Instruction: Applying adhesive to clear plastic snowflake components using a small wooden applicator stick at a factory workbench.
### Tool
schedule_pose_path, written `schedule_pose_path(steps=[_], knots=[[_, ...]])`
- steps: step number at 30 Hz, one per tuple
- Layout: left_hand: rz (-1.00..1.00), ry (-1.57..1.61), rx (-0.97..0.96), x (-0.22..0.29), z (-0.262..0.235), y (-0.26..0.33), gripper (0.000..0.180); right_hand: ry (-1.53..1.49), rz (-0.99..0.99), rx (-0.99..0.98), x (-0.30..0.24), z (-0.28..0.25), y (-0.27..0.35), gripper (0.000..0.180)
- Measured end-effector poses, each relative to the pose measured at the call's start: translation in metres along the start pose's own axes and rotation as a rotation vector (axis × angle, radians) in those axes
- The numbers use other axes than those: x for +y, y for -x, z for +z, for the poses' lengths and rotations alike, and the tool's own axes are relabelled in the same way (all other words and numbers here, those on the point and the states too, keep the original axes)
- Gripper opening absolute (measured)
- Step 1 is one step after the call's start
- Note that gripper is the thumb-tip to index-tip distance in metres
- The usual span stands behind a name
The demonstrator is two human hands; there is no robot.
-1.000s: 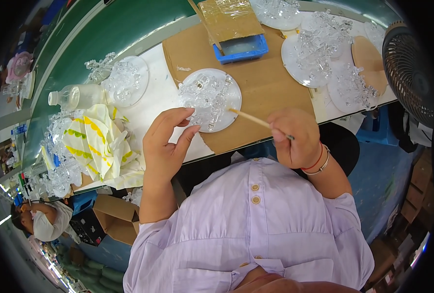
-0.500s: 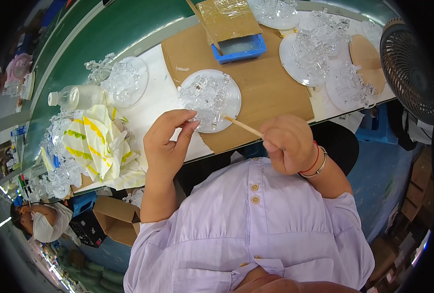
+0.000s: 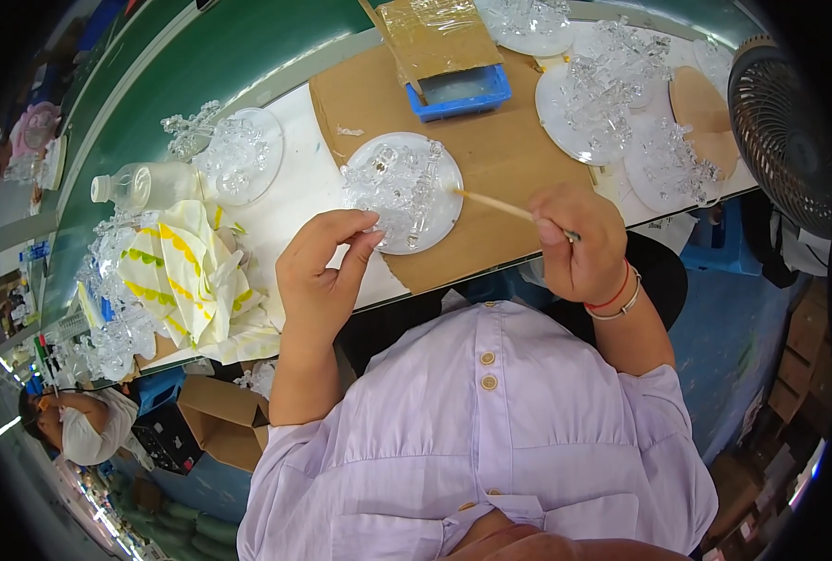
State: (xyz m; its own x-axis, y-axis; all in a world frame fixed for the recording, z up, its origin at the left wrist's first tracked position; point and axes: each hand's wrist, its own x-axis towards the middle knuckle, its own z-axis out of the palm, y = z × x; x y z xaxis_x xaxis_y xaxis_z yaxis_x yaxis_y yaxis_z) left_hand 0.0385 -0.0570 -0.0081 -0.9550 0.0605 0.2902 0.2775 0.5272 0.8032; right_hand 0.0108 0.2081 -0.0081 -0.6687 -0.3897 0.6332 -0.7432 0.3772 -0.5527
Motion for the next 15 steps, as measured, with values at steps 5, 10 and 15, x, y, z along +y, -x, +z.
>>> schedule_pose_path(steps=[5,10,15], knots=[[-0.011,0.019,-0.004,0.002,0.004,0.000,0.016,-0.006,-0.031,0.019,-0.004,-0.003,0.000,0.005],[0.002,0.063,0.008,0.006,0.014,0.003,0.015,0.033,-0.044,0.001,-0.004,0.000,0.003,0.006],[0.003,0.082,0.003,0.010,0.023,0.005,0.015,-0.010,-0.068,-0.031,-0.019,-0.001,0.016,0.007]])
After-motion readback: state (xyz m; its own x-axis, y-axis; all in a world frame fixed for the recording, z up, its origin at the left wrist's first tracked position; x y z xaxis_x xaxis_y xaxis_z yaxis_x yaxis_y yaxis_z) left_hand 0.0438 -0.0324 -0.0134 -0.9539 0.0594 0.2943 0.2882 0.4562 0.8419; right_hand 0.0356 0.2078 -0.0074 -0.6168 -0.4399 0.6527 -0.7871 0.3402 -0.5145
